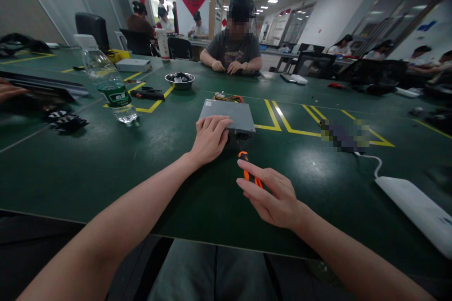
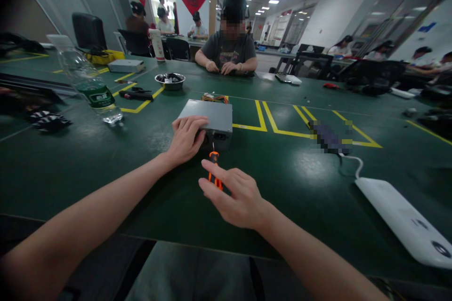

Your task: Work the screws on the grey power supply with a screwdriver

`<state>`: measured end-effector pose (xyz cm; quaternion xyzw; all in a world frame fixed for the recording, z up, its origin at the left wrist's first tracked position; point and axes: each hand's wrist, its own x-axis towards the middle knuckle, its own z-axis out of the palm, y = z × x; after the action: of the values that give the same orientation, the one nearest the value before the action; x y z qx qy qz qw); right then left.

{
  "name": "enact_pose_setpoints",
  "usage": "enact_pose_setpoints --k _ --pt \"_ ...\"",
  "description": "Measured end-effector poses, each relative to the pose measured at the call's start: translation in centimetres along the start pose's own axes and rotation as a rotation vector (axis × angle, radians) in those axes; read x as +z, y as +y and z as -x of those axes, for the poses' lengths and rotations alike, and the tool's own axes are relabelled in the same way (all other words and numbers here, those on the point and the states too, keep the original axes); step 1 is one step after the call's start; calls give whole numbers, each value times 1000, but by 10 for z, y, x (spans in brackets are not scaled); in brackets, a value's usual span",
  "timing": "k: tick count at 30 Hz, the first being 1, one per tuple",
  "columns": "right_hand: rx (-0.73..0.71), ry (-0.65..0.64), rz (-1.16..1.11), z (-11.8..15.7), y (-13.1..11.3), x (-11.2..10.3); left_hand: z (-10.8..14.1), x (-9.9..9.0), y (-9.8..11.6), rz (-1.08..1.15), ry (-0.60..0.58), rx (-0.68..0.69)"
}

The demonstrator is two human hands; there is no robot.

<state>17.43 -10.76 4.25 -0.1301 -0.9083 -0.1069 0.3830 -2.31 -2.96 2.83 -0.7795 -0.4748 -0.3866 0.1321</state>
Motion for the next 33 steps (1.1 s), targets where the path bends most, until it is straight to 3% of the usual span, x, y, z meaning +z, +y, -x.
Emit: enact_pose_setpoints --k 4,10,17,21,26,29,33 --pt "-8 37 -5 -2 -1 3 0 0 -2 39 52 20" --pt "-30 -86 -39 -3 -1 0 1 3 -2 53 83 33" --pt "-26 34 -1 1 -2 9 0 5 -4 15 95 21" --pt "17 -2 -64 4 -3 9 0 5 -3 21 96 1" --pt "-36 -104 18 -2 -5 5 1 1 0 32 40 -16" --pt "-23 -25 78 -3 -6 6 1 -2 2 -19 -21 21" --pt "48 20 -41 2 -5 9 0 -3 2 -51 -48 32"
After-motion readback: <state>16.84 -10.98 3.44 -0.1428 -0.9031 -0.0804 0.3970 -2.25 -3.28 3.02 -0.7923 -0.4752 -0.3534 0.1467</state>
